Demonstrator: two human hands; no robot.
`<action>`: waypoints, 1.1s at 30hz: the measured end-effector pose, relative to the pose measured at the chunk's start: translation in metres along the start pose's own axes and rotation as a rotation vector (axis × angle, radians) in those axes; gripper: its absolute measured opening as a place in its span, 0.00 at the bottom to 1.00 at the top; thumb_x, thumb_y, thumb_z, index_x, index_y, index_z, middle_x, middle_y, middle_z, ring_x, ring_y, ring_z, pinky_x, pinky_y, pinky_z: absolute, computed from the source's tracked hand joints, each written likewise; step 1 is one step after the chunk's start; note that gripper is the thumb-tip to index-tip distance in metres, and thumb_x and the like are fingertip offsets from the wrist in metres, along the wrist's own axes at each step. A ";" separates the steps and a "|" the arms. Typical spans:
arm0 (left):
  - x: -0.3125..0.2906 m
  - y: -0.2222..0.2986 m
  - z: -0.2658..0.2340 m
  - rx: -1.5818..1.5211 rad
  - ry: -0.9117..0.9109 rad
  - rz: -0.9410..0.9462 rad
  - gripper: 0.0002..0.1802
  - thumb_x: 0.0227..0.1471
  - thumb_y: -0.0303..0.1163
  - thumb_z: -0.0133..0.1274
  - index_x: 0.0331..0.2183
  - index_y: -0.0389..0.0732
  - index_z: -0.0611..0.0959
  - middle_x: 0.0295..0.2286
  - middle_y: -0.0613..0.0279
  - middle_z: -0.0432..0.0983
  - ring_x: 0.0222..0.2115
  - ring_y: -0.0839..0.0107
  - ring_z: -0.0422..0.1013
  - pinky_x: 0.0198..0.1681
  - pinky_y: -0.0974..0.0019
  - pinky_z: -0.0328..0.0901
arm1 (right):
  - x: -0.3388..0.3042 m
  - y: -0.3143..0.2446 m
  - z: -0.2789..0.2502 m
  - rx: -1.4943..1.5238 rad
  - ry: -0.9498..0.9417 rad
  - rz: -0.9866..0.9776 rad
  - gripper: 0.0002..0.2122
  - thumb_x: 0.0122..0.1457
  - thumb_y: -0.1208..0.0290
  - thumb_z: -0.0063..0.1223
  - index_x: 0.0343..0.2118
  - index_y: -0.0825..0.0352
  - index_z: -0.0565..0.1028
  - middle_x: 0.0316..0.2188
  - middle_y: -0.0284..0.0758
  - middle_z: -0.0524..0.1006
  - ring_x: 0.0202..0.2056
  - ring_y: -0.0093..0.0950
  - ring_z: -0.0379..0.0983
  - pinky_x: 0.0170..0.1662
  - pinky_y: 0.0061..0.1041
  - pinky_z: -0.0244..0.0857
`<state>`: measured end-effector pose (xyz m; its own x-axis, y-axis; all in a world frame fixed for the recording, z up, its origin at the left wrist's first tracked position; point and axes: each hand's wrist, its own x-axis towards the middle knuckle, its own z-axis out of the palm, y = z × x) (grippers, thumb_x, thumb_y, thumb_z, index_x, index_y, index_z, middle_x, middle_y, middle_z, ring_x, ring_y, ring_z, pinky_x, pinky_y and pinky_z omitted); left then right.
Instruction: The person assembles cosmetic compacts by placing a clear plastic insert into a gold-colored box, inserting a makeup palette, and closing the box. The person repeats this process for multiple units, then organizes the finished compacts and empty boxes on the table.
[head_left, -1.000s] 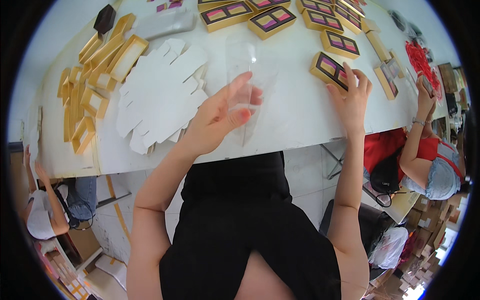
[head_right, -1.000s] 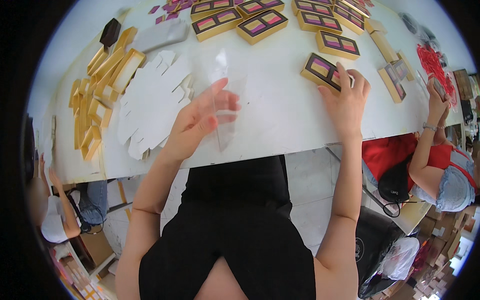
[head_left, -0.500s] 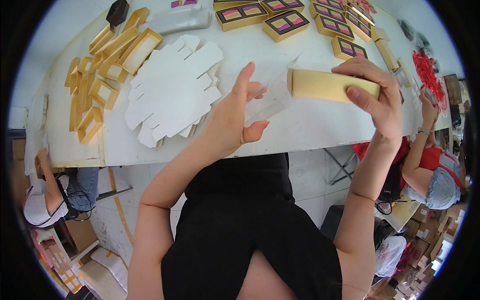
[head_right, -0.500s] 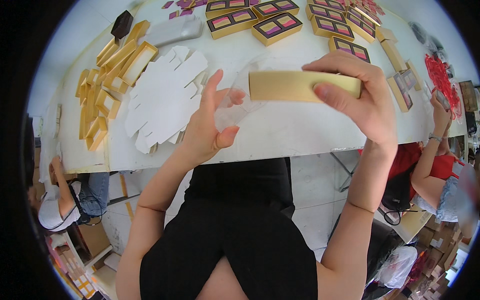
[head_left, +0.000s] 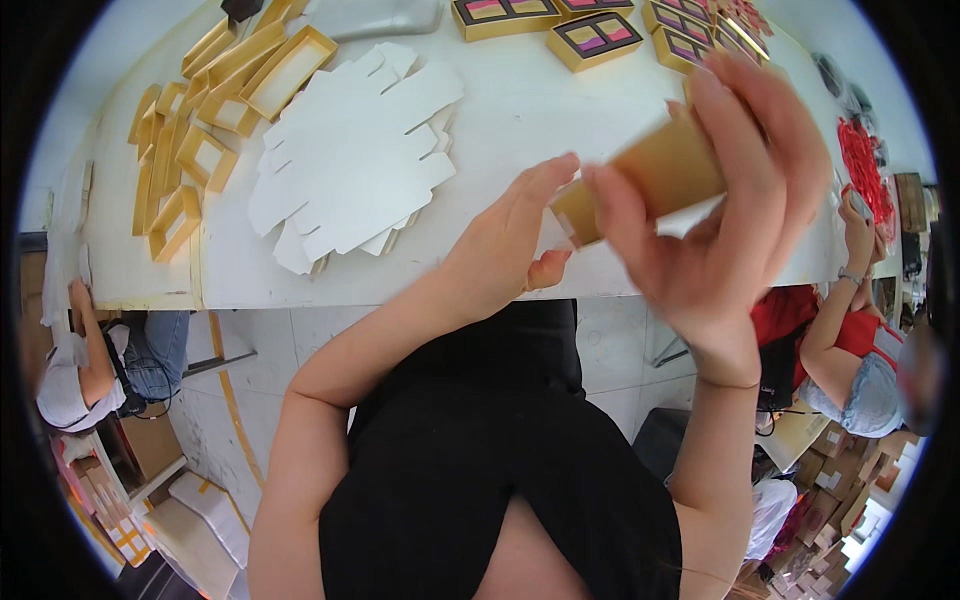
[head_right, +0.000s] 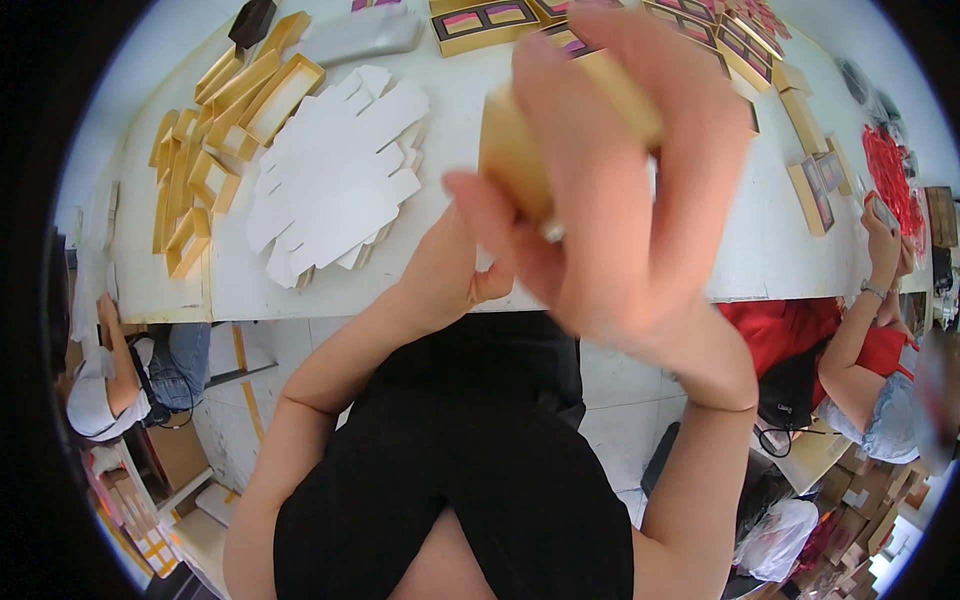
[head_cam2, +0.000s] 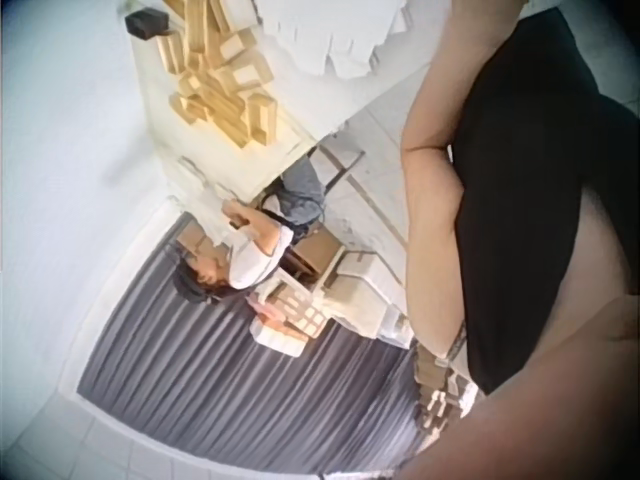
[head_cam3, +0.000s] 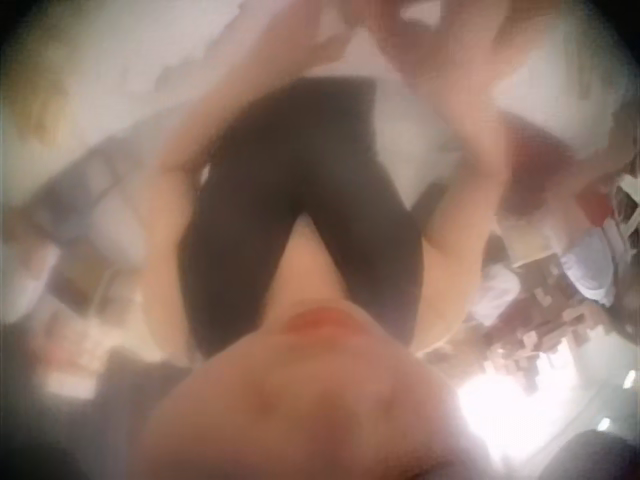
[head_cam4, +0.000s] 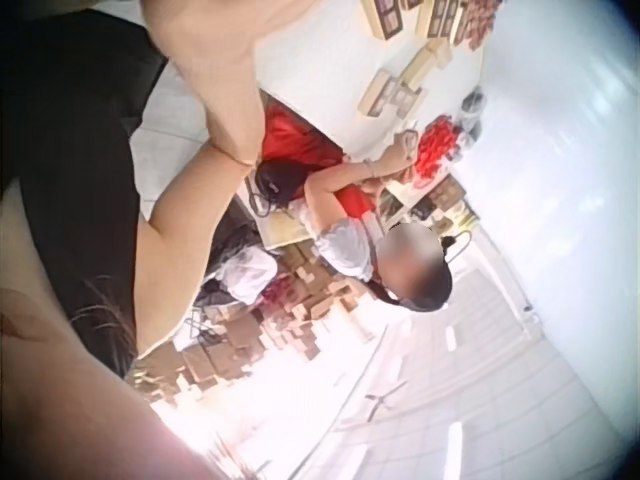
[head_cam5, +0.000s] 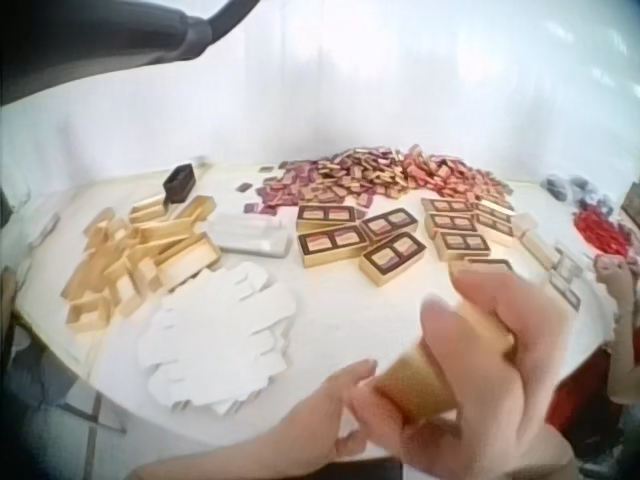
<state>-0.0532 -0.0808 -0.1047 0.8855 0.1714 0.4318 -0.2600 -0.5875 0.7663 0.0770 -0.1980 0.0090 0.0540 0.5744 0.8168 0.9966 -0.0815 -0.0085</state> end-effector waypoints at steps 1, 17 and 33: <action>0.001 -0.002 0.001 -0.035 -0.003 -0.016 0.46 0.41 0.20 0.60 0.60 0.33 0.56 0.49 0.42 0.67 0.47 0.48 0.69 0.49 0.60 0.66 | -0.007 -0.007 0.002 -0.036 0.012 -0.023 0.28 0.47 0.61 0.68 0.49 0.71 0.71 0.48 0.42 0.68 0.48 0.36 0.67 0.47 0.29 0.67; 0.005 0.002 -0.007 -0.040 0.259 0.203 0.24 0.41 0.15 0.56 0.44 0.38 0.75 0.48 0.48 0.67 0.43 0.56 0.71 0.42 0.63 0.69 | -0.097 -0.010 0.043 0.450 0.314 0.224 0.23 0.59 0.49 0.49 0.43 0.68 0.72 0.39 0.45 0.77 0.43 0.44 0.73 0.57 0.49 0.58; 0.020 0.002 -0.034 0.123 0.213 0.528 0.15 0.46 0.14 0.51 0.39 0.35 0.78 0.42 0.46 0.73 0.43 0.51 0.72 0.46 0.57 0.69 | -0.054 0.016 0.015 0.790 -0.103 0.286 0.16 0.55 0.64 0.58 0.41 0.72 0.78 0.40 0.45 0.76 0.42 0.38 0.73 0.43 0.34 0.71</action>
<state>-0.0493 -0.0519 -0.0787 0.5476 -0.0224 0.8364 -0.5875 -0.7221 0.3653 0.0914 -0.2183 -0.0439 0.2781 0.6928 0.6654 0.6917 0.3362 -0.6391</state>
